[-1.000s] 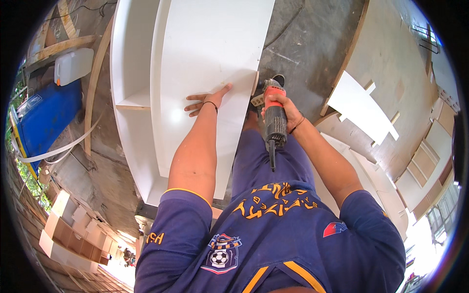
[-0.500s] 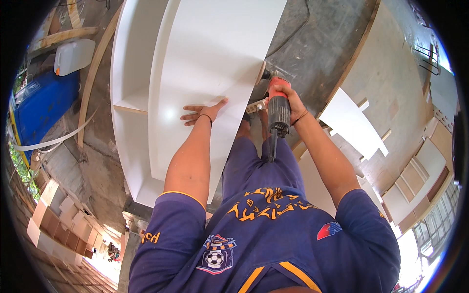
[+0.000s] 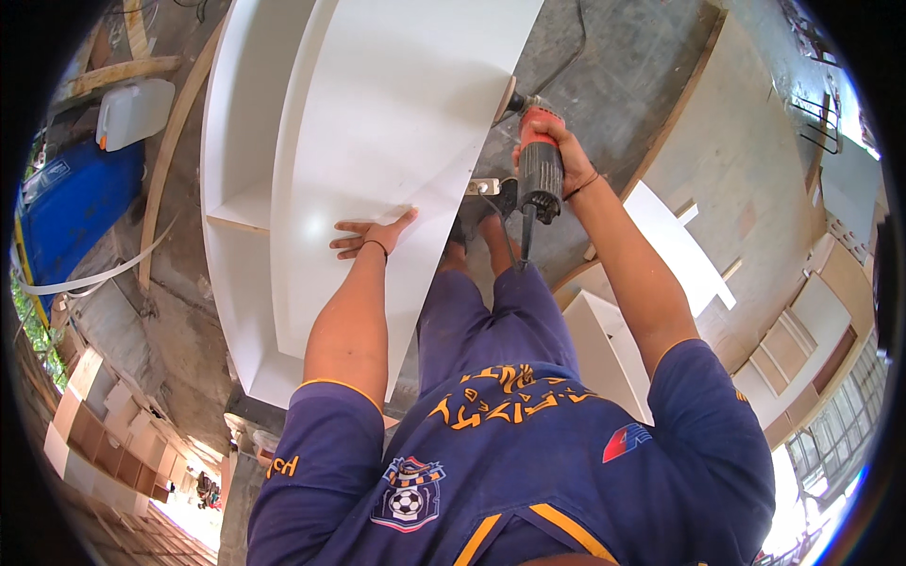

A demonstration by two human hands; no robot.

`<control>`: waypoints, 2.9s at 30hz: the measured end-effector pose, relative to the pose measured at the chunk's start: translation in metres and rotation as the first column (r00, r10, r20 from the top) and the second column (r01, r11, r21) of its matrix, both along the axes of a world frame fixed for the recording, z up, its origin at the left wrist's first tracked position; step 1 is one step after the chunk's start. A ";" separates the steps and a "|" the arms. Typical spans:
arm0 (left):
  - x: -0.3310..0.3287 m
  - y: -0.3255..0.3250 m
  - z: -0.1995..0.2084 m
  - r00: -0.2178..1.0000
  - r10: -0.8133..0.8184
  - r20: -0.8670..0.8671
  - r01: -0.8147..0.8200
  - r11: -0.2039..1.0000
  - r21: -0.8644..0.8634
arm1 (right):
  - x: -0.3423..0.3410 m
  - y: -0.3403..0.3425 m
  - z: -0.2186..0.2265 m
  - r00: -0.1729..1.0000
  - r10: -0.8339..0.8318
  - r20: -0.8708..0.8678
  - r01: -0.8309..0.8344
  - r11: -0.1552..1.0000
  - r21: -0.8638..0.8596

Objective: The person cuts a strip of material with scissors, moves to a large white cabinet, and uses a handheld power sander to sand the edges of the cabinet.

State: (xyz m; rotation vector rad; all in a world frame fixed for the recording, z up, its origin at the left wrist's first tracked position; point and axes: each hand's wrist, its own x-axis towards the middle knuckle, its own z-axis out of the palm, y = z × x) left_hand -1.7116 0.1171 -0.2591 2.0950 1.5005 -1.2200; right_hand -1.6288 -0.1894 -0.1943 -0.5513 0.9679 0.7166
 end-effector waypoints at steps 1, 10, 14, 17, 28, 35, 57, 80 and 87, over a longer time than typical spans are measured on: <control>0.001 0.000 0.000 1.000 0.005 0.006 -0.005 1.000 0.004 | 0.009 -0.004 0.001 1.000 0.000 0.023 0.001 0.999 -0.035; 0.003 -0.005 0.008 1.000 -0.002 -0.013 0.002 1.000 0.013 | 0.073 -0.049 0.010 0.988 0.012 0.153 0.006 0.993 -0.116; 0.008 -0.007 0.010 1.000 0.014 -0.005 -0.014 1.000 0.023 | 0.064 -0.054 0.032 0.984 -0.023 0.177 0.038 0.996 -0.084; 0.005 -0.005 0.009 1.000 -0.005 -0.009 0.005 1.000 0.018 | 0.034 -0.060 0.032 0.983 -0.042 0.176 0.045 0.999 -0.013; 0.013 -0.003 0.016 0.984 0.122 0.126 -0.128 0.991 0.040 | -0.028 -0.018 0.024 0.973 -0.057 -0.223 0.090 0.986 0.139; 0.204 -0.111 0.045 0.921 0.298 0.252 -0.249 0.946 -0.208 | -0.012 -0.017 0.025 0.947 -0.007 -0.321 0.083 0.971 0.223; 0.254 -0.158 0.052 0.874 0.477 0.088 -0.448 0.864 -0.231 | 0.015 -0.022 0.019 0.912 -0.025 -0.410 0.126 0.967 0.222; 0.246 -0.151 0.043 0.881 0.469 0.060 -0.447 0.867 -0.219 | 0.036 -0.027 0.015 0.960 -0.033 -0.277 0.078 0.985 0.153; 0.249 -0.155 0.049 0.883 0.465 0.064 -0.442 0.870 -0.219 | 0.058 -0.037 0.014 0.956 -0.037 -0.291 0.078 0.988 0.133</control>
